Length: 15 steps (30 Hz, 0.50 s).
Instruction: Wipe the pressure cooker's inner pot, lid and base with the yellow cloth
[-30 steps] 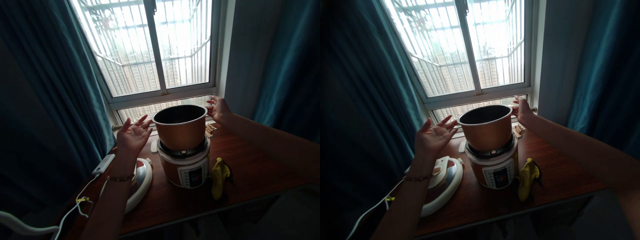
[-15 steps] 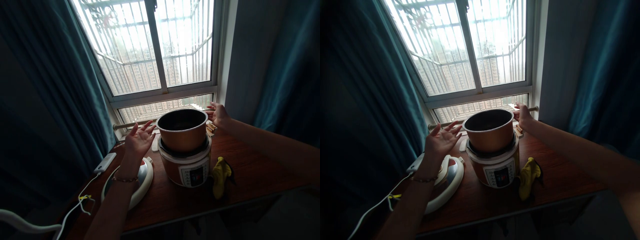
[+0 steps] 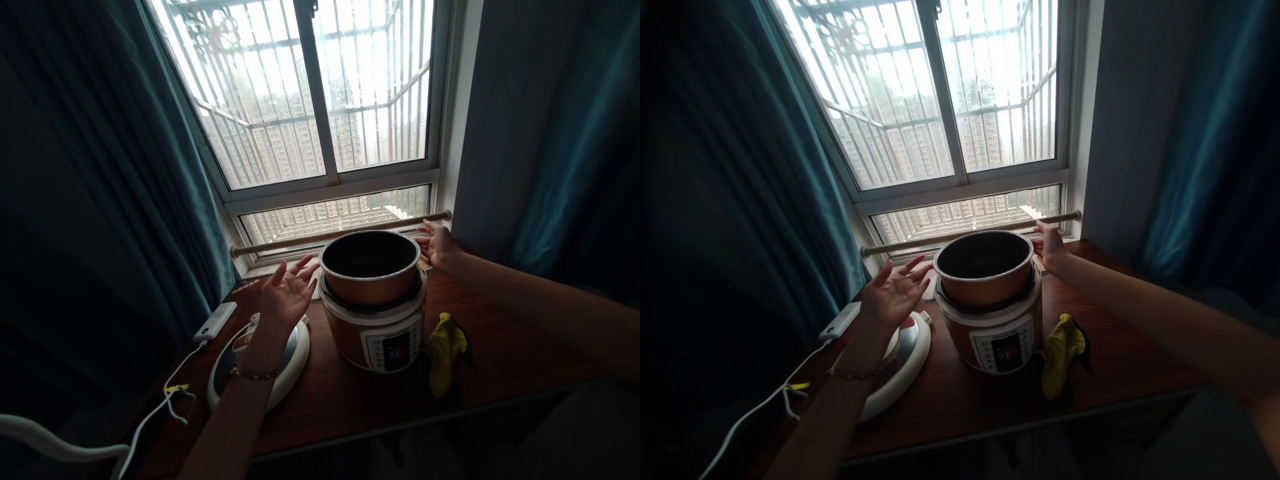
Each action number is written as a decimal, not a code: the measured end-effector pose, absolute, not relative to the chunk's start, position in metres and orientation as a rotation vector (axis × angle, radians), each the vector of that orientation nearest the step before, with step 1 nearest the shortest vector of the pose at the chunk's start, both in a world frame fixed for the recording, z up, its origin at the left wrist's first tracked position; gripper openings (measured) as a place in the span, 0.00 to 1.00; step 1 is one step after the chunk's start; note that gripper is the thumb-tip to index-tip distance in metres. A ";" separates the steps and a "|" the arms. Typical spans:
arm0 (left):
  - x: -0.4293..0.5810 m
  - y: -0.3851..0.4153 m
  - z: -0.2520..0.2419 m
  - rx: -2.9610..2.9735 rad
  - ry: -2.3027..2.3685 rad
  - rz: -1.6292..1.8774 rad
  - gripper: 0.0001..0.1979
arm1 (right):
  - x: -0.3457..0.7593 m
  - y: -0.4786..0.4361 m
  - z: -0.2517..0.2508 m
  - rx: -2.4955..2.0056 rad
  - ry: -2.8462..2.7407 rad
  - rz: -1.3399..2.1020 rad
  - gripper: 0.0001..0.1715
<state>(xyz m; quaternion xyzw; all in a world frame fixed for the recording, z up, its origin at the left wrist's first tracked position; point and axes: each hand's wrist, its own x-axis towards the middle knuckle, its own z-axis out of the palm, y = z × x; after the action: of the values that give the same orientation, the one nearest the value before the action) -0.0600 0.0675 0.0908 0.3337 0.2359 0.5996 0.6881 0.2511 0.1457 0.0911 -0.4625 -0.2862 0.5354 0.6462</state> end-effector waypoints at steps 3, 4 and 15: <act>-0.061 0.068 0.084 0.752 0.527 1.329 0.23 | 0.252 0.146 0.083 -1.060 -0.667 1.220 0.10; -0.062 0.069 0.081 0.758 0.524 1.321 0.23 | 0.252 0.146 0.081 -1.062 -0.673 1.224 0.09; -0.061 0.070 0.061 0.747 0.532 1.301 0.22 | 0.252 0.150 0.060 -1.126 -0.714 1.233 0.10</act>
<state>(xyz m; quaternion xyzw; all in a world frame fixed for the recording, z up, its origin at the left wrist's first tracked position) -0.0612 0.0701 0.0611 0.3352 0.2387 0.5840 0.6997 0.2523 0.1495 0.0598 -0.4889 -0.3099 0.5353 0.6151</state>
